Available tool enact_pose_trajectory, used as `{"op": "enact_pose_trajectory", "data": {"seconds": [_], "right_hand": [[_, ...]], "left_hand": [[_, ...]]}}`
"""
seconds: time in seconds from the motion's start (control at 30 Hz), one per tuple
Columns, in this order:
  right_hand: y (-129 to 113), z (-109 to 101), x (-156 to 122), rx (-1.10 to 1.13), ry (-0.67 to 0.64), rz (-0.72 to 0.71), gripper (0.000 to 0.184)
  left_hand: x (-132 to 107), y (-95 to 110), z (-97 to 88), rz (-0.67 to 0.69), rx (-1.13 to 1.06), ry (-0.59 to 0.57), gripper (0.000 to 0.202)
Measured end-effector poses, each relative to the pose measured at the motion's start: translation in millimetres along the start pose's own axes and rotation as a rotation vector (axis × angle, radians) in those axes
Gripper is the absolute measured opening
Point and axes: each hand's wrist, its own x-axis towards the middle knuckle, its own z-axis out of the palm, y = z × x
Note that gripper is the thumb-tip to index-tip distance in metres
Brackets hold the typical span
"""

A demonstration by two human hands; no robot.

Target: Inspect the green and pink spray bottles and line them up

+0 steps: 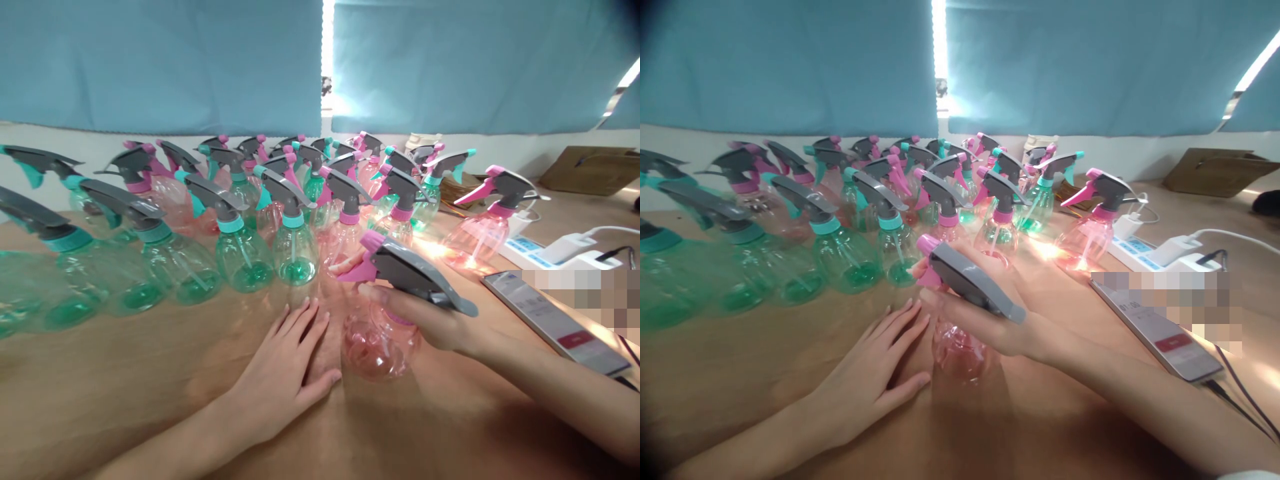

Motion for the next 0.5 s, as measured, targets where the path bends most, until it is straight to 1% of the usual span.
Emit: {"op": "enact_pose_trajectory", "data": {"seconds": [0.07,0.17,0.27,0.4,0.5], "right_hand": [[-0.7,0.0,-0.2,-0.025,0.009,0.006,0.021],[-1.2,0.0,-0.2,-0.079,0.068,0.005,0.018],[-2.4,-0.3,0.6,-0.108,0.081,-0.013,0.021],[-3.6,-0.8,1.3,-0.122,0.054,-0.034,0.023],[-1.7,-0.2,0.1,-0.139,0.102,-0.035,0.026]], "left_hand": [[-0.4,0.2,0.1,-0.001,-0.006,0.002,0.071],[0.1,0.2,0.7,-0.003,-0.001,-0.005,0.071],[0.8,0.4,0.6,-0.001,-0.003,0.006,0.069],[0.6,1.6,-1.5,-0.009,-0.005,0.003,0.069],[0.6,2.4,-3.0,-0.003,-0.007,0.005,0.068]]}}
